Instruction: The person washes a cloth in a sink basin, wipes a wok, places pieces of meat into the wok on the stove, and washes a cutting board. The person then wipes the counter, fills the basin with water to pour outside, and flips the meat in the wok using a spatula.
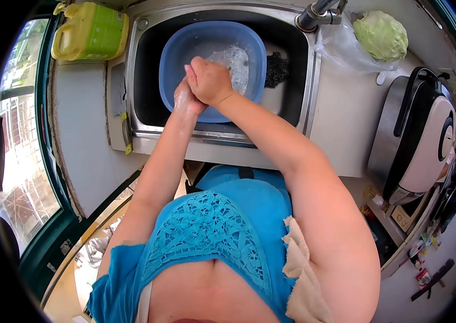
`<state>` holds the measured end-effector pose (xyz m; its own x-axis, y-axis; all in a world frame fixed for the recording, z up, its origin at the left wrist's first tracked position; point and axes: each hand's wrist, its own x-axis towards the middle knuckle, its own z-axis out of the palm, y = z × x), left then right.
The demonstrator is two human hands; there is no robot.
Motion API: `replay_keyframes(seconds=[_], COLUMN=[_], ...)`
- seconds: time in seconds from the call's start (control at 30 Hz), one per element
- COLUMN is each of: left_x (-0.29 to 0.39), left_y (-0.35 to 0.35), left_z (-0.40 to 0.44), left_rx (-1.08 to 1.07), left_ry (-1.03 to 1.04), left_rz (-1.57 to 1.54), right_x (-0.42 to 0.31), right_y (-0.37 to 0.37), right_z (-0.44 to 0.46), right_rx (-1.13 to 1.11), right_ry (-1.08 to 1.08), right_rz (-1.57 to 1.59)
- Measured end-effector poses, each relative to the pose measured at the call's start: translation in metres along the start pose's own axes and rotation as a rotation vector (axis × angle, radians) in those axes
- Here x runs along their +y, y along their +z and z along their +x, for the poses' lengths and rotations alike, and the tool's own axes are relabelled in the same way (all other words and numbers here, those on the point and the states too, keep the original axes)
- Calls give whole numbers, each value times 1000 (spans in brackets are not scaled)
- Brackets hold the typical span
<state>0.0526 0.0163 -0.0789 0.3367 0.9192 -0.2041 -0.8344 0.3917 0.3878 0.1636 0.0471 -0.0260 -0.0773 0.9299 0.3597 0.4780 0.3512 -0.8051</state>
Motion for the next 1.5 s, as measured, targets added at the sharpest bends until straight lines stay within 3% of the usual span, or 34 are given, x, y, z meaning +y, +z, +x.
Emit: replay_keyframes(seconds=[0.07,0.1,0.17,0.23,0.33,0.37,0.43,0.47,0.5,0.53,0.6,0.67,0.7,0.8,0.93,0.97,1.0,1.07,1.1,1.13,1.2,1.27,1.3,1.4,1.43,1.47,1.5], left_x=[-1,-1,-9,5,18,20,26,26,21,15,2,-20,-18,-13,3,2,0,-15,-19,-23,-16,-2,-1,-8,-6,-6,3], left_y=[-18,2,59,83,77,66,55,24,-26,-23,-14,54,98,88,19,11,4,44,66,86,71,56,51,51,60,75,78], left_z=[-2,-1,-5,-6,-19,-19,-11,-5,0,-3,-7,-9,-4,-5,-12,-12,-11,-15,-18,-12,-16,-9,-15,-11,-18,-21,-18], left_rx=[-90,158,667,555,453,467,578,294,7,62,173,400,716,809,214,124,34,473,573,813,635,611,324,501,477,555,460], left_ry=[24,-8,-129,-218,-283,-263,-221,-292,-358,-282,-130,188,113,-10,-84,-69,-56,79,35,38,31,-62,54,-19,-102,-154,-221], left_rz=[57,81,101,10,54,93,67,-96,-257,-244,-205,39,117,205,-51,-85,-120,45,10,162,61,145,48,-34,165,116,72], right_x=[-41,-47,6,43,46,56,12,-10,-22,-36,-50,-23,1,8,-68,-71,-54,-2,17,15,13,4,7,26,27,34,38], right_y=[-9,-12,-2,-1,-23,-28,-54,-66,-55,-38,-30,-13,-6,0,-22,-23,-16,3,0,0,-3,-6,-5,-3,-1,-2,-11], right_z=[-15,-14,-11,3,7,7,12,4,-12,-24,-25,-13,-1,7,-25,-32,-27,-4,5,5,9,6,7,6,-3,6,8], right_rx=[18,31,-38,-30,-199,-294,-429,-496,-454,-397,-276,-107,-66,-68,-114,-322,-211,12,-67,-64,-66,-48,-56,-74,-82,-69,-146], right_ry=[-72,-118,62,98,464,724,707,706,362,20,-76,61,99,17,-324,-135,-82,40,135,114,60,55,83,173,222,239,354], right_rz=[78,113,-29,-68,343,883,1091,1193,912,615,217,-3,-48,-56,-5,-38,-68,-113,-154,-146,-142,-98,-104,-128,-124,-128,98])
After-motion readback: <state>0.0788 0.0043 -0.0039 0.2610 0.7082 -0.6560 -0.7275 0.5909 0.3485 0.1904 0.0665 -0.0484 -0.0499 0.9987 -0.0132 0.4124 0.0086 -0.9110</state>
